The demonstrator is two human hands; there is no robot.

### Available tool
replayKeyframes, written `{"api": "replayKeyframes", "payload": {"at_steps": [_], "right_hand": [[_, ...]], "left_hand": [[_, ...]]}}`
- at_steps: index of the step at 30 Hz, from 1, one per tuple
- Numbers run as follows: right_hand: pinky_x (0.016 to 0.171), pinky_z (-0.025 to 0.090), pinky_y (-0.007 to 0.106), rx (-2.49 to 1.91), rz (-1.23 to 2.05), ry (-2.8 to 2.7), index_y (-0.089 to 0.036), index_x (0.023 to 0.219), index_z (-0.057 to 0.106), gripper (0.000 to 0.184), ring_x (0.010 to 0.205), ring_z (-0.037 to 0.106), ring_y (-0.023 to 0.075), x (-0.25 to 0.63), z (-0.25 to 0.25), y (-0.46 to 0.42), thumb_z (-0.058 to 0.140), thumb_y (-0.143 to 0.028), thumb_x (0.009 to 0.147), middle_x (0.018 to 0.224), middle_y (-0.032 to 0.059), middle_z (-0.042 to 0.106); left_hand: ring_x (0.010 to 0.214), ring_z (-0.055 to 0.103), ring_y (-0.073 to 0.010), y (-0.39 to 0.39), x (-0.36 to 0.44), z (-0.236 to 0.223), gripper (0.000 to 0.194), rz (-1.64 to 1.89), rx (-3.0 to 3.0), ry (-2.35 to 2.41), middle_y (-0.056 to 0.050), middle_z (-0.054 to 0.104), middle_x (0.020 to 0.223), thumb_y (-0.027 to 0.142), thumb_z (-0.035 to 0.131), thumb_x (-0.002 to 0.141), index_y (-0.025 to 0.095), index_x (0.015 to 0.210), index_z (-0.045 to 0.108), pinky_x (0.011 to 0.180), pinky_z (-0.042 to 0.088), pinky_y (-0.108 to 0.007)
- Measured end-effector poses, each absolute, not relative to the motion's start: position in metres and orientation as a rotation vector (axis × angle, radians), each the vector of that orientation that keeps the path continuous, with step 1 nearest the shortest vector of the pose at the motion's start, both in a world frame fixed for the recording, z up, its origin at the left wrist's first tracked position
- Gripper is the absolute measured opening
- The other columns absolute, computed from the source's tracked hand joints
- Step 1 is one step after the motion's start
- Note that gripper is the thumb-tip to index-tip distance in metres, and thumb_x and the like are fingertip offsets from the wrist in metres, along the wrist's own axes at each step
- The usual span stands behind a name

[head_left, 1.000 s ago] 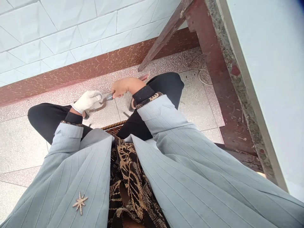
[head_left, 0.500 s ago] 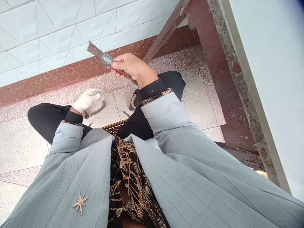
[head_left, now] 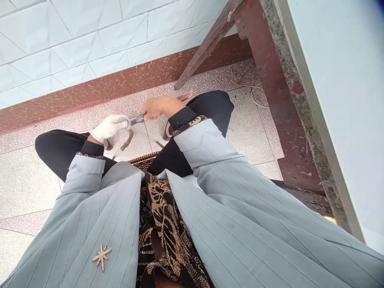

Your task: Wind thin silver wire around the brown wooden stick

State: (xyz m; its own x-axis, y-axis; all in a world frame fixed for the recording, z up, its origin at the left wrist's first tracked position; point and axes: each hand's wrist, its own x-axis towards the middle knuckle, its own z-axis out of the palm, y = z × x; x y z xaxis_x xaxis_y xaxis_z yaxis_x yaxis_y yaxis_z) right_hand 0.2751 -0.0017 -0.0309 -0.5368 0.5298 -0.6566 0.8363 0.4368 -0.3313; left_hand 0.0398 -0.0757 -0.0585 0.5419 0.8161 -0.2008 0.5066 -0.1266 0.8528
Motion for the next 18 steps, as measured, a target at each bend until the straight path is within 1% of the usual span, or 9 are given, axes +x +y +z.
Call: {"api": "replayKeyframes", "payload": {"at_steps": [3,8,10,12,13,15,17,18], "right_hand": [[0.067,0.042,0.025,1.012,-1.068,2.144,-0.011,0.078,0.076,0.018,0.063,0.061,0.0123,0.276,-0.033,-0.004,0.074,-0.019,0.094,0.057,-0.0015,0.060],[0.075,0.043,0.024,0.785,-1.421,2.068,-0.010,0.083,0.077,0.015,0.071,0.062,0.0110,0.280,-0.018,-0.010,0.079,-0.020,0.094,0.066,-0.0026,0.063],[0.072,0.042,0.023,0.703,-1.546,2.079,-0.009,0.081,0.075,0.016,0.068,0.058,0.0095,0.284,-0.008,-0.010,0.076,-0.016,0.096,0.068,-0.0020,0.063],[0.065,0.039,0.021,0.658,-1.675,2.135,-0.009,0.080,0.071,0.019,0.062,0.054,0.0073,0.290,0.001,-0.011,0.071,-0.011,0.099,0.066,-0.0027,0.062],[0.060,0.037,0.019,0.675,-1.753,2.178,-0.009,0.080,0.070,0.020,0.060,0.052,0.0062,0.293,0.005,-0.011,0.068,-0.009,0.100,0.064,-0.0034,0.061],[0.054,0.035,0.017,0.857,-1.962,2.270,-0.010,0.079,0.068,0.022,0.056,0.050,0.0043,0.297,0.008,-0.010,0.064,-0.004,0.101,0.064,-0.0043,0.061],[0.050,0.035,0.018,1.215,-2.203,2.309,-0.011,0.079,0.064,0.026,0.053,0.047,0.0040,0.298,0.005,-0.007,0.058,-0.004,0.103,0.065,-0.0040,0.061],[0.049,0.035,0.019,1.430,-2.257,2.310,-0.013,0.079,0.062,0.028,0.053,0.047,0.0044,0.297,0.002,-0.005,0.056,-0.006,0.105,0.067,-0.0034,0.061]], "left_hand": [[0.080,0.061,-0.0176,-0.072,0.034,-0.065,0.032,0.442,1.825,1.146,-0.003,0.068,0.084,0.045,0.059,0.090,0.016,0.088,0.073,0.078,0.050,-0.031],[0.074,0.057,-0.0162,-0.072,0.033,-0.068,0.032,0.522,1.718,1.190,-0.003,0.065,0.082,0.047,0.060,0.091,0.016,0.089,0.070,0.073,0.047,-0.030],[0.074,0.056,-0.0163,-0.073,0.035,-0.067,0.031,0.528,1.693,1.204,-0.003,0.064,0.080,0.046,0.061,0.091,0.016,0.088,0.069,0.072,0.047,-0.030],[0.073,0.055,-0.0163,-0.074,0.039,-0.069,0.029,0.551,1.650,1.186,-0.003,0.063,0.080,0.045,0.063,0.090,0.017,0.088,0.068,0.070,0.046,-0.031],[0.071,0.053,-0.0158,-0.074,0.041,-0.070,0.029,0.565,1.617,1.171,-0.003,0.062,0.078,0.045,0.063,0.091,0.017,0.088,0.067,0.068,0.045,-0.030],[0.064,0.049,-0.0139,-0.075,0.046,-0.073,0.030,0.571,1.558,1.133,-0.003,0.059,0.073,0.046,0.064,0.092,0.018,0.085,0.065,0.062,0.042,-0.029],[0.058,0.043,-0.0117,-0.076,0.051,-0.075,0.031,0.535,1.534,1.075,0.000,0.054,0.067,0.047,0.064,0.092,0.018,0.082,0.064,0.057,0.037,-0.027],[0.056,0.041,-0.0108,-0.076,0.052,-0.074,0.031,0.517,1.532,1.041,0.001,0.052,0.065,0.047,0.065,0.092,0.017,0.081,0.064,0.056,0.035,-0.026]]}}
